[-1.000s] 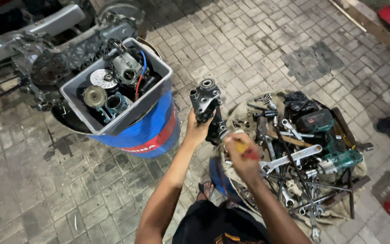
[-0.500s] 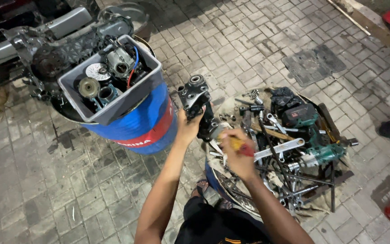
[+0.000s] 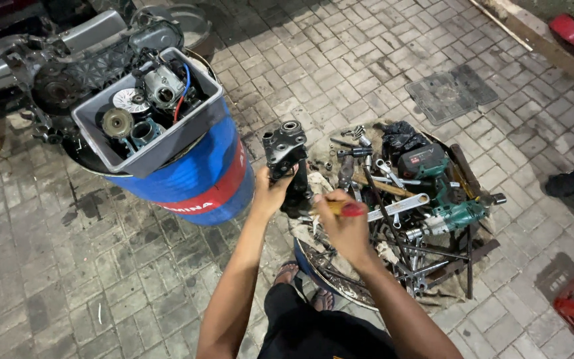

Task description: Cleaning a metal car component using a small brush while rotating it for full coverage.

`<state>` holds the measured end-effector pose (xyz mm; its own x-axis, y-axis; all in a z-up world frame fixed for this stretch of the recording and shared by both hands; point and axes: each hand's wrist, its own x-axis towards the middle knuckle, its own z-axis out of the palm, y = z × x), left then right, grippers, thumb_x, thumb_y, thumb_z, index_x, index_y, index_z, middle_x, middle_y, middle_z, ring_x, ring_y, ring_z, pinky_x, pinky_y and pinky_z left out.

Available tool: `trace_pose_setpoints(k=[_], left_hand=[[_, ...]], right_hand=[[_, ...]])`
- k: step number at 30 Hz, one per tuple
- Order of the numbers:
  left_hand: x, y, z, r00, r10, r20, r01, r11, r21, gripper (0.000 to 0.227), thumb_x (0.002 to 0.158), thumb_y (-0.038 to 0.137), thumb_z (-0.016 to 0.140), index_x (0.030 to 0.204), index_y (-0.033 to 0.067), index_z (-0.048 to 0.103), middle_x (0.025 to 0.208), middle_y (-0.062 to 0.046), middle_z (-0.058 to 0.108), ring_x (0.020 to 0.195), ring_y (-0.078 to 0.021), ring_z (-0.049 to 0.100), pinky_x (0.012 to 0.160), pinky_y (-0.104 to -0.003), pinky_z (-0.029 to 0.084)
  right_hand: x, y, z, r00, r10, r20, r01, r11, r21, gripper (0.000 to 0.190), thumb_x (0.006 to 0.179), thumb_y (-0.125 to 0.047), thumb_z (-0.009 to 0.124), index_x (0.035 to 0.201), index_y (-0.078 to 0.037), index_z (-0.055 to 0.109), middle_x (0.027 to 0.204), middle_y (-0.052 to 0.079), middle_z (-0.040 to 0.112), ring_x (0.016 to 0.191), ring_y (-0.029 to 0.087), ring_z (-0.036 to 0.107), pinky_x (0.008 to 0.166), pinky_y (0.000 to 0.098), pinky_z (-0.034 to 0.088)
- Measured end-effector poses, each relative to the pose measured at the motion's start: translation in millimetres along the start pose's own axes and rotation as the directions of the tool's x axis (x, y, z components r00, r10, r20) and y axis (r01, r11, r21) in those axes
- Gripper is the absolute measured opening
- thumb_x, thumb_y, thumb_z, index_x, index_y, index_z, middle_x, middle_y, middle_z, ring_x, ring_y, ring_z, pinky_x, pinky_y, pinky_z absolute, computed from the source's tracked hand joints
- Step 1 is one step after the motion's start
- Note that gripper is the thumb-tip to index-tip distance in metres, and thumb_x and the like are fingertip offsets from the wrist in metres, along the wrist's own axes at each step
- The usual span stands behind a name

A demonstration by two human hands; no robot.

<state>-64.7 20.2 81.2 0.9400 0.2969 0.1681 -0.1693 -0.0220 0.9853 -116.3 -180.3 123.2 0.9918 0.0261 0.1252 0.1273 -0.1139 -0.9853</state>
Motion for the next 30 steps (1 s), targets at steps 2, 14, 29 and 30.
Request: trace_pose_setpoints(k=[2,14,29,30], left_hand=[[-7,8,-6,1.000,0.017,0.020,-0.017,0.999,0.038,0.008,0.084,0.010,0.082,0.081,0.0064,0.076,0.064,-0.008,0.065,0.065,-0.0092,0.057,0.061,-0.028,0.050],[22,-6,-29,0.997,-0.064,0.034,0.062,0.997,0.048,0.012,0.085,0.016,0.084,0.084,0.0074,0.076,0.073,-0.006,0.071,0.075,-0.0094,0.061,0.070,-0.030,0.055],[64,-22,-71,0.974,-0.225,0.013,0.225,0.973,-0.044,0.021,0.089,0.032,0.081,0.083,0.0127,0.076,0.072,-0.005,0.070,0.072,-0.0122,0.062,0.067,-0.030,0.053],[71,-52,-81,0.972,-0.231,0.030,0.232,0.972,-0.028,0.021,0.090,0.034,0.082,0.085,0.0142,0.077,0.074,-0.004,0.071,0.073,-0.0110,0.063,0.068,-0.028,0.054]], right_hand=[[-2,9,2,0.998,0.015,0.055,-0.015,1.000,-0.007,0.017,0.092,-0.015,0.074,0.084,0.000,0.073,0.048,0.013,0.062,0.037,0.012,0.056,0.034,0.0211,0.043],[11,8,38,0.996,-0.078,0.044,0.081,0.995,-0.065,0.016,0.092,-0.016,0.077,0.086,-0.001,0.073,0.055,0.016,0.066,0.043,0.019,0.063,0.041,0.0270,0.047],[33,-7,114,0.996,0.058,0.067,-0.063,0.995,0.074,0.018,0.090,-0.012,0.077,0.084,0.004,0.071,0.053,0.018,0.065,0.040,0.020,0.065,0.038,0.0267,0.051],[35,-1,119,0.987,0.089,0.132,-0.101,0.991,0.087,0.021,0.090,-0.013,0.077,0.079,0.004,0.071,0.050,0.017,0.065,0.037,0.020,0.064,0.035,0.0258,0.051]])
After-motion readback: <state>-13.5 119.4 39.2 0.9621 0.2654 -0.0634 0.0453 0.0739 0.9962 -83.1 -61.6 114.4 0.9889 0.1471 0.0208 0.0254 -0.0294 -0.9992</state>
